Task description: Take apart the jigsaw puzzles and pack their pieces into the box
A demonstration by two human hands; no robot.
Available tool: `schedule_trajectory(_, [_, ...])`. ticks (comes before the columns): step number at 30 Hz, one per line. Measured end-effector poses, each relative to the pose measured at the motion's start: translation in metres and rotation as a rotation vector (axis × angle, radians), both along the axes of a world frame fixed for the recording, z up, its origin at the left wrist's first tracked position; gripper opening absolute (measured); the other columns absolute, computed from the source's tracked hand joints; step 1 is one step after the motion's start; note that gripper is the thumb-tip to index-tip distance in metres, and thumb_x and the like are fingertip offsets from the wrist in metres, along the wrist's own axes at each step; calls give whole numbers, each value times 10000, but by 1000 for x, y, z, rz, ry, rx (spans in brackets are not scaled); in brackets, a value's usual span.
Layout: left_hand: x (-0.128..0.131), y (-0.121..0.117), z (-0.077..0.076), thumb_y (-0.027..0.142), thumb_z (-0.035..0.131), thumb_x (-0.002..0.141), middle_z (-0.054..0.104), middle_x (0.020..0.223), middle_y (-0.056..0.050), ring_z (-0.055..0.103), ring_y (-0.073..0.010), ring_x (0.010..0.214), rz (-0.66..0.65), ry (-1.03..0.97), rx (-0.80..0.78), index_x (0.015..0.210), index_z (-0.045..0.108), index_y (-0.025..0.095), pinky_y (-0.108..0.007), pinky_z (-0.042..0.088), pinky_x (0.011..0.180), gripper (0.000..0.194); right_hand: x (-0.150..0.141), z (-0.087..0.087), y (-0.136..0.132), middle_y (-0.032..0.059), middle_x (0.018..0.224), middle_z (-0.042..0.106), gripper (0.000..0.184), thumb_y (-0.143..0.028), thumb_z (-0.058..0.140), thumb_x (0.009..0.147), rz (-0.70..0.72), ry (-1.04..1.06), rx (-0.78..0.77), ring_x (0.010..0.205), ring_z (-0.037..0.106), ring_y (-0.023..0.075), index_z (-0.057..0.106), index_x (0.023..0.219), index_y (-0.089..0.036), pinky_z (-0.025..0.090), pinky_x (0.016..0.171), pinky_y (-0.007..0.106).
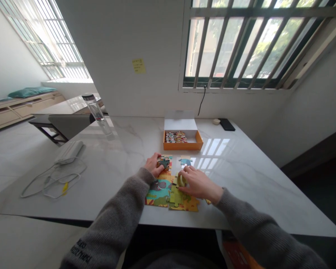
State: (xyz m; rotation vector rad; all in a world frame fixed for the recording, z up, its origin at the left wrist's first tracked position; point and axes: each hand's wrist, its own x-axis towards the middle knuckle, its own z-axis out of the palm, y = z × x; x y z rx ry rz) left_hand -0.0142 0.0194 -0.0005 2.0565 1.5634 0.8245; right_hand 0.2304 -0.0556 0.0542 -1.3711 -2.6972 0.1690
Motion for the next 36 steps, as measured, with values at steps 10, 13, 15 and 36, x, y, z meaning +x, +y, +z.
schedule_trajectory(10, [-2,2,-1,278,578,705,643,988,-56,614,-257,907,-27,-22,-15,1143,490,219,-418,469,920,451,-9,-6,8,94,834,659,100,-140,521,875,14,-12,69,754,594,230,577,945,-183,342,623,309])
schedule_trajectory(13, [-5,4,-1,265,562,705,645,1018,-74,616,-267,907,-41,-3,-47,1175,475,204,-438,474,914,482,1,-8,36,30,731,607,75,-141,504,886,-68,207,-26,657,537,179,556,890,-194,320,591,277])
schedule_trajectory(15, [-10,4,0,249,571,681,643,1054,-88,617,-279,924,-67,15,-73,1193,465,194,-453,474,919,526,3,-8,52,15,766,570,71,-153,520,888,-66,389,-56,662,511,151,548,835,-190,348,607,254])
schedule_trajectory(36, [-20,10,-1,377,578,779,661,1028,-68,622,-281,966,-203,72,-84,1165,506,195,-438,476,902,433,-47,-8,44,16,904,674,233,-181,541,925,30,437,-52,744,597,150,528,1154,-216,375,653,245])
